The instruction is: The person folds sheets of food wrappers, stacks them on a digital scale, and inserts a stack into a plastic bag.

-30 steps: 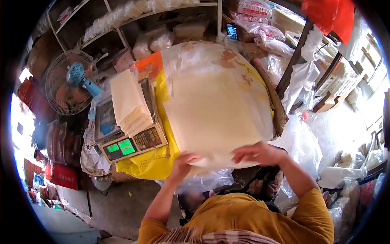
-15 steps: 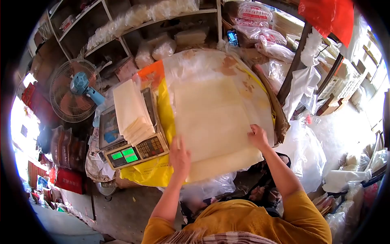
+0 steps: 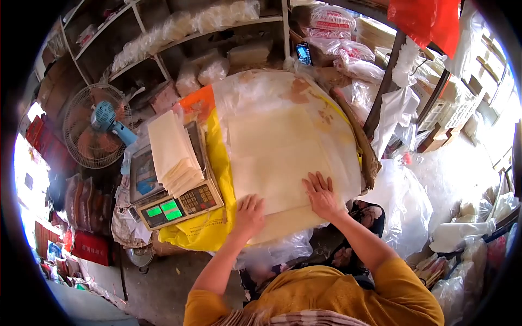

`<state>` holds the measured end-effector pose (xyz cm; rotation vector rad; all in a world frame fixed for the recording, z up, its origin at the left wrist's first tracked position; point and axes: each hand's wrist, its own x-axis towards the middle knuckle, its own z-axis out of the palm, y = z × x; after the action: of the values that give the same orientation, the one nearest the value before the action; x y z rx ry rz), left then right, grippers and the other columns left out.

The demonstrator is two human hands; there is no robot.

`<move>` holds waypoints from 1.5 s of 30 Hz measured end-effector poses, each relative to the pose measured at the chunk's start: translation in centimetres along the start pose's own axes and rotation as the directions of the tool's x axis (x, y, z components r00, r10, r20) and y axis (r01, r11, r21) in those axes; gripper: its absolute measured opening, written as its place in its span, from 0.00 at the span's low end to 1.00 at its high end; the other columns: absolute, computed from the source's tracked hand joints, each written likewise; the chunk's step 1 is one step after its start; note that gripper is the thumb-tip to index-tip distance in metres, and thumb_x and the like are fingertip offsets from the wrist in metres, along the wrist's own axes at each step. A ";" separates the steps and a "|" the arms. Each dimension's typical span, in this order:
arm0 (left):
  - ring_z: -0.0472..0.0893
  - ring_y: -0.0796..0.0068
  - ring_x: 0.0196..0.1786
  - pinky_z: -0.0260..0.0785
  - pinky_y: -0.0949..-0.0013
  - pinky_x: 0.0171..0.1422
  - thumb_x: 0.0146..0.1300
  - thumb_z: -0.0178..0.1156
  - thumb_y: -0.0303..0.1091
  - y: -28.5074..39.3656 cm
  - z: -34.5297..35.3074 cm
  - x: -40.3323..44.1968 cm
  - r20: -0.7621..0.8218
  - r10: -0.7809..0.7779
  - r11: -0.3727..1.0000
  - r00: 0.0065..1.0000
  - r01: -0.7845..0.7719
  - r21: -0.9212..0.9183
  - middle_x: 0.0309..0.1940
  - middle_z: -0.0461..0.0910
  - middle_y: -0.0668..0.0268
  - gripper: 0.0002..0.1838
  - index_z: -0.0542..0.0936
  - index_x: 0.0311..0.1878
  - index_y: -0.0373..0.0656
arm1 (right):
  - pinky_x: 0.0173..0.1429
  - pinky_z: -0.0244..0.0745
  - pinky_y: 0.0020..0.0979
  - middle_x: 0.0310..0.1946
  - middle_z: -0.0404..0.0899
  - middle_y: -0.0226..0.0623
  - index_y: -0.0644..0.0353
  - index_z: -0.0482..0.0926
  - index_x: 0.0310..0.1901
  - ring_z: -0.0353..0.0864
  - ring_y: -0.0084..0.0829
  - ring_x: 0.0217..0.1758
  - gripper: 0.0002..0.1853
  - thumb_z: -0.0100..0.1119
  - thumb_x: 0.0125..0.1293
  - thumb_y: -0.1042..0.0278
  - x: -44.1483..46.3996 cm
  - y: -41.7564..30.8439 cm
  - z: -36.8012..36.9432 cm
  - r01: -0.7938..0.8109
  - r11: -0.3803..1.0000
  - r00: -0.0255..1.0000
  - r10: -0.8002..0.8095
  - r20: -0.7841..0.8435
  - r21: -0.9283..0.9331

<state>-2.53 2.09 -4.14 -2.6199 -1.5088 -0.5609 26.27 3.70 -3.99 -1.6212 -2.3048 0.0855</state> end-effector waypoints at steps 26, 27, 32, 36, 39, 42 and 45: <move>0.73 0.56 0.59 0.63 0.59 0.65 0.52 0.67 0.32 1.7 -2.6 -0.4 0.333 -0.597 0.327 0.730 0.600 -0.730 0.52 0.77 0.53 0.24 0.76 0.54 0.39 | 0.40 0.72 0.30 0.28 0.77 0.41 0.64 0.79 0.36 0.77 0.28 0.33 0.16 0.61 0.63 0.56 -1.6 2.7 -3.5 -0.507 0.646 0.862 0.367 0.351 0.570; 0.71 0.55 0.61 0.62 0.59 0.66 0.52 0.68 0.35 2.3 -2.7 0.3 0.182 -0.624 0.496 0.760 0.565 -0.659 0.54 0.75 0.53 0.27 0.74 0.56 0.39 | 0.38 0.71 0.35 0.27 0.76 0.46 0.65 0.76 0.37 0.78 0.37 0.31 0.19 0.59 0.62 0.52 -1.1 2.6 -3.0 -0.479 0.718 0.878 0.379 0.293 0.505; 0.63 0.51 0.67 0.56 0.56 0.69 0.51 0.68 0.45 3.0 -1.8 1.4 0.016 -0.085 0.993 0.996 0.086 -0.086 0.62 0.68 0.53 0.36 0.69 0.63 0.41 | 0.50 0.71 0.43 0.50 0.74 0.51 0.59 0.71 0.55 0.75 0.48 0.52 0.25 0.60 0.59 0.57 -0.1 0.3 -3.6 -0.349 0.842 0.934 0.350 0.075 0.411; 0.67 0.53 0.63 0.59 0.56 0.67 0.49 0.69 0.47 1.2 -0.5 1.6 0.061 0.065 0.998 0.996 -0.064 -0.010 0.58 0.71 0.55 0.36 0.71 0.61 0.41 | 0.67 0.59 0.41 0.68 0.58 0.44 0.56 0.63 0.65 0.61 0.48 0.68 0.38 0.66 0.53 0.54 0.7 -0.6 -6.0 -0.024 0.992 0.997 0.014 0.081 0.125; 0.76 0.57 0.53 0.67 0.58 0.59 0.49 0.69 0.43 -1.5 -2.2 2.1 0.187 0.026 0.975 0.982 0.016 -0.220 0.50 0.77 0.56 0.35 0.71 0.60 0.41 | 0.74 0.49 0.41 0.70 0.56 0.44 0.56 0.63 0.66 0.56 0.45 0.71 0.41 0.68 0.51 0.51 1.0 1.5 -7.0 0.192 0.973 0.941 -0.219 0.258 0.127; 0.81 0.60 0.42 0.73 0.59 0.50 0.50 0.68 0.38 -1.5 -5.0 2.9 0.353 -0.279 0.732 0.893 0.436 -0.524 0.41 0.81 0.57 0.35 0.69 0.62 0.42 | 0.65 0.62 0.39 0.55 0.73 0.46 0.59 0.70 0.59 0.70 0.41 0.61 0.33 0.65 0.55 0.49 0.5 3.2 -7.5 0.053 0.906 0.965 -0.155 0.213 0.421; 0.81 0.60 0.45 0.73 0.60 0.50 0.52 0.67 0.36 0.0 -5.4 4.8 0.313 -0.592 0.485 0.743 0.639 -0.597 0.44 0.80 0.55 0.32 0.69 0.61 0.41 | 0.42 0.73 0.39 0.29 0.80 0.42 0.63 0.77 0.42 0.81 0.43 0.36 0.25 0.61 0.58 0.45 1.2 3.3 -6.6 -0.470 0.753 0.881 0.365 0.303 0.461</move>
<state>-1.82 4.82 2.51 -2.3922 -2.7495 -1.3202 30.81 5.10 1.74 -1.8352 -1.7487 0.9350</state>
